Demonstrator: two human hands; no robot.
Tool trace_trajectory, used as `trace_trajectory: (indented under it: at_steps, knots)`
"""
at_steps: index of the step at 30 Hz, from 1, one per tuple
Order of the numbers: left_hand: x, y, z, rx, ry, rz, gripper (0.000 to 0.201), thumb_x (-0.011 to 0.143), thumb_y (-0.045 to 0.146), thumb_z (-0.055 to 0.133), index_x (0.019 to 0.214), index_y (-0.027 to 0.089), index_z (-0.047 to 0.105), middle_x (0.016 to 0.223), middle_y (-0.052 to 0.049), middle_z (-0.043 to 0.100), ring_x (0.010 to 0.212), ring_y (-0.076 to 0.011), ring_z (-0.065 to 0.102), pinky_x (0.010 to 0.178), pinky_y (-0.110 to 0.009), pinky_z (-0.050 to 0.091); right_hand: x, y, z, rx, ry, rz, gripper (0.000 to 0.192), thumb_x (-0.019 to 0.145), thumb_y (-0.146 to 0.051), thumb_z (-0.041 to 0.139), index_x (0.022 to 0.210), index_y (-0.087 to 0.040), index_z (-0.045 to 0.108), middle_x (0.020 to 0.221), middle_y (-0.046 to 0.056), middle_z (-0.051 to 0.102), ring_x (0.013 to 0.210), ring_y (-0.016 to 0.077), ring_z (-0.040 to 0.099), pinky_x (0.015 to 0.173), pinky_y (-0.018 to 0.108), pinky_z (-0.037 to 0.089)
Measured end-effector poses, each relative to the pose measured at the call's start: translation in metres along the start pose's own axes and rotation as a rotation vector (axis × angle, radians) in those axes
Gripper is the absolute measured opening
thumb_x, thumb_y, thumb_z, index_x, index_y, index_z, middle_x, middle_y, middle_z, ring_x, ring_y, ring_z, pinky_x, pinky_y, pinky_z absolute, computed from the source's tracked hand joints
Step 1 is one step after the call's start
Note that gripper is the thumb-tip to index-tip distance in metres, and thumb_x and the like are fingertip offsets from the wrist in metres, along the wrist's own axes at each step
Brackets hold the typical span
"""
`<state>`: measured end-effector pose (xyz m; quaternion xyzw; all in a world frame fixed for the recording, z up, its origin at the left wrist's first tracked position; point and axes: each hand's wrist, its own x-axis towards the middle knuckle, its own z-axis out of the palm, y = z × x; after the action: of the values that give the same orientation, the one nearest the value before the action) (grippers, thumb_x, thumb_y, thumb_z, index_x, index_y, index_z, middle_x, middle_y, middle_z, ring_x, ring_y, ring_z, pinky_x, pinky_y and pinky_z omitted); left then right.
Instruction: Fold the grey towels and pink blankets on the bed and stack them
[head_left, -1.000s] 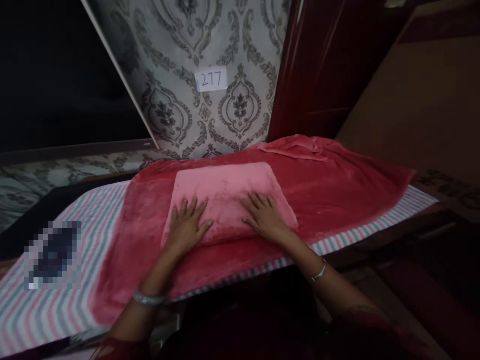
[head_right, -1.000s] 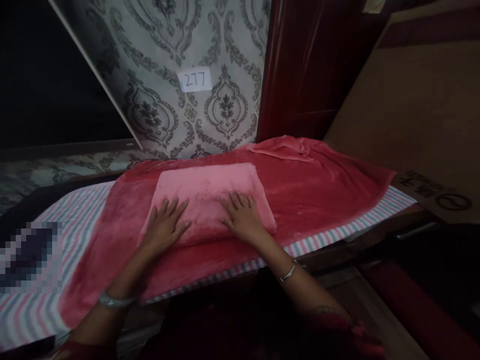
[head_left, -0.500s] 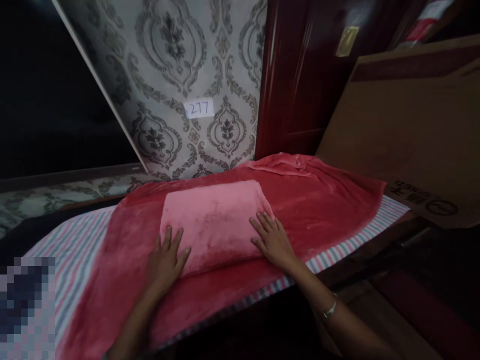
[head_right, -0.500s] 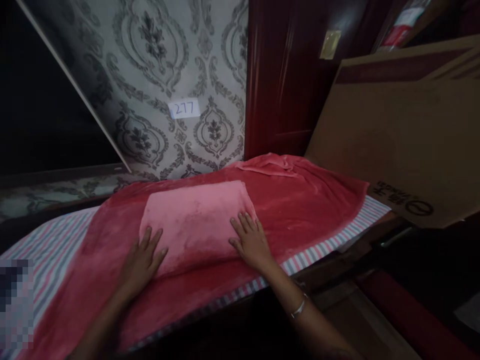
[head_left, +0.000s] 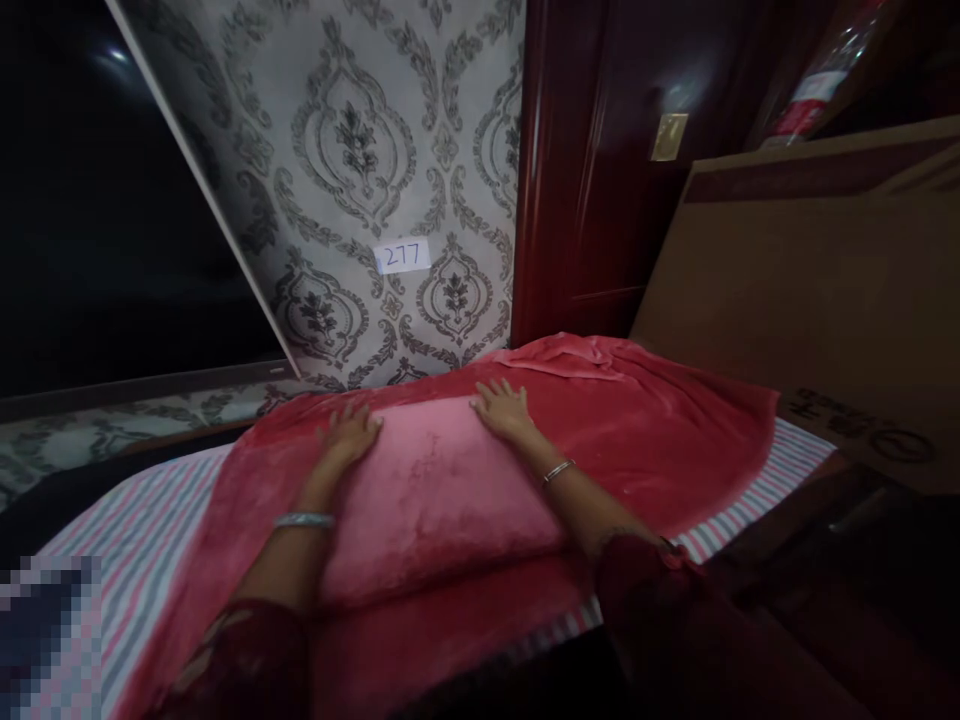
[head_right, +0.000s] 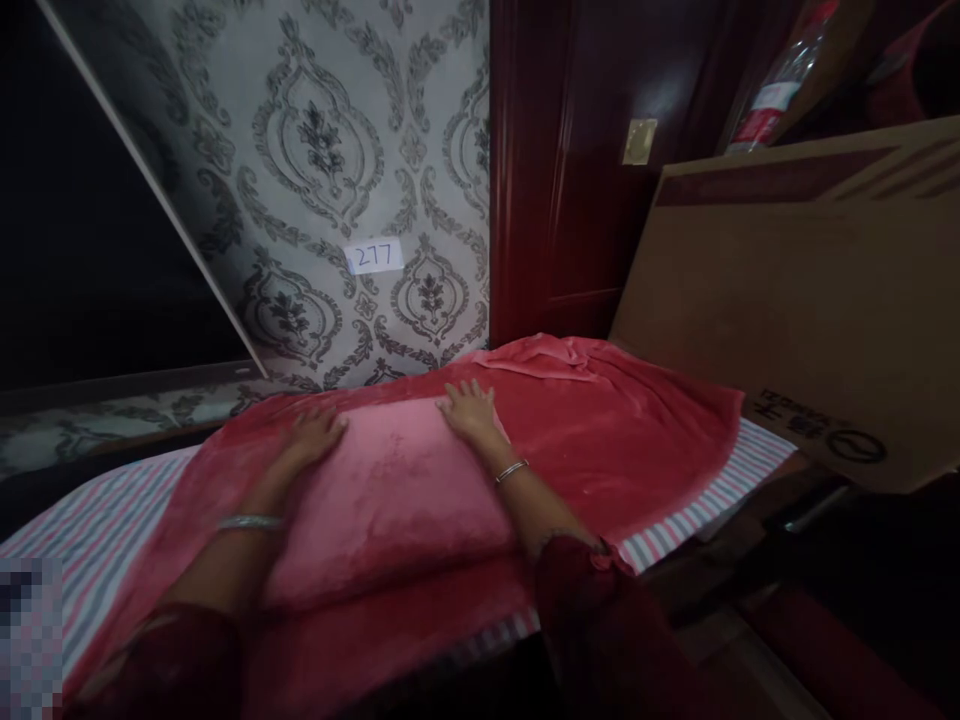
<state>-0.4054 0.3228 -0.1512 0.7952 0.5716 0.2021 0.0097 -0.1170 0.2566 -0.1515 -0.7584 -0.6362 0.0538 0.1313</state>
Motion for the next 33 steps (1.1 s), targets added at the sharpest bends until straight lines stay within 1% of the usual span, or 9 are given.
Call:
trace_trajectory:
  at_steps: [4, 8, 13, 19, 24, 26, 29, 31, 33]
  knots:
    - [0.004, -0.005, 0.033, 0.059, -0.083, -0.135, 0.067, 0.096, 0.051, 0.031, 0.151, 0.015, 0.045, 0.154, -0.020, 0.047, 0.144, -0.0351, 0.040, 0.112, -0.057, 0.037, 0.003, 0.017, 0.024, 0.024, 0.016, 0.034, 0.057, 0.106, -0.050, 0.025, 0.153, -0.024, 0.044, 0.159, 0.011, 0.040, 0.148, 0.0292, 0.030, 0.116, 0.055, 0.028]
    - [0.003, -0.012, 0.046, 0.106, -0.149, -0.185, 0.067, 0.098, 0.049, 0.022, 0.150, 0.013, 0.044, 0.156, -0.020, 0.043, 0.141, -0.0398, 0.041, 0.107, -0.058, 0.042, 0.003, 0.025, 0.035, 0.028, 0.033, -0.008, 0.057, 0.106, -0.052, 0.024, 0.142, -0.021, 0.056, 0.142, 0.015, 0.055, 0.134, 0.0286, 0.044, 0.108, 0.048, 0.037]
    - [0.001, -0.004, 0.040, 0.169, -0.186, -0.221, 0.069, 0.098, 0.050, 0.019, 0.150, 0.012, 0.044, 0.157, -0.021, 0.041, 0.135, -0.0453, 0.044, 0.102, -0.062, 0.044, 0.005, 0.023, 0.038, 0.014, 0.042, 0.004, 0.059, 0.105, -0.052, 0.024, 0.141, -0.019, 0.057, 0.139, 0.017, 0.056, 0.131, 0.0307, 0.045, 0.105, 0.048, 0.038]
    - [-0.002, 0.001, 0.035, 0.158, -0.199, -0.239, 0.070, 0.099, 0.050, 0.021, 0.155, 0.012, 0.036, 0.161, -0.020, 0.036, 0.139, -0.0436, 0.042, 0.104, -0.059, 0.044, 0.003, 0.022, 0.040, 0.033, 0.056, 0.015, 0.055, 0.105, -0.051, 0.029, 0.143, -0.021, 0.055, 0.145, 0.015, 0.053, 0.135, 0.0312, 0.043, 0.106, 0.050, 0.039]
    - [-0.002, 0.012, 0.018, 0.183, -0.225, -0.281, 0.074, 0.098, 0.054, 0.027, 0.159, 0.012, 0.029, 0.167, -0.019, 0.023, 0.150, -0.0460, 0.024, 0.116, -0.065, 0.028, 0.003, 0.014, 0.030, -0.062, 0.017, 0.028, 0.060, 0.105, -0.050, 0.026, 0.153, -0.019, 0.044, 0.158, 0.017, 0.040, 0.147, 0.0330, 0.032, 0.114, 0.060, 0.028]
    - [-0.006, 0.024, 0.009, 0.218, -0.190, -0.227, 0.076, 0.098, 0.056, 0.031, 0.159, 0.011, 0.030, 0.167, -0.021, 0.021, 0.153, -0.0443, 0.016, 0.119, -0.066, 0.020, 0.002, 0.003, 0.022, -0.074, 0.024, -0.007, 0.061, 0.105, -0.050, 0.027, 0.158, -0.021, 0.037, 0.163, 0.015, 0.033, 0.152, 0.0345, 0.022, 0.116, 0.063, 0.022]
    - [-0.016, 0.045, 0.005, 0.206, -0.168, 0.000, 0.075, 0.098, 0.057, 0.034, 0.159, 0.014, 0.031, 0.167, -0.019, 0.021, 0.155, -0.0376, 0.014, 0.122, -0.064, 0.015, 0.001, -0.021, 0.018, -0.088, 0.033, -0.169, 0.058, 0.105, -0.044, 0.029, 0.159, -0.026, 0.034, 0.166, 0.009, 0.027, 0.154, 0.0314, 0.018, 0.120, 0.061, 0.018]
    - [-0.022, 0.055, 0.012, 0.178, -0.210, 0.153, 0.071, 0.098, 0.057, 0.034, 0.159, 0.019, 0.031, 0.167, -0.014, 0.023, 0.156, -0.0342, 0.014, 0.122, -0.064, 0.012, -0.001, -0.035, 0.023, -0.086, 0.004, -0.257, 0.056, 0.105, -0.041, 0.028, 0.159, -0.028, 0.034, 0.166, 0.007, 0.027, 0.154, 0.0290, 0.019, 0.120, 0.060, 0.018]
    - [-0.026, 0.057, 0.024, 0.159, -0.269, 0.217, 0.069, 0.099, 0.057, 0.032, 0.159, 0.022, 0.031, 0.167, -0.011, 0.024, 0.156, -0.0332, 0.016, 0.122, -0.067, 0.009, -0.004, -0.043, 0.033, -0.077, -0.037, -0.292, 0.055, 0.105, -0.040, 0.028, 0.158, -0.027, 0.035, 0.165, 0.006, 0.028, 0.153, 0.0284, 0.022, 0.120, 0.061, 0.019]
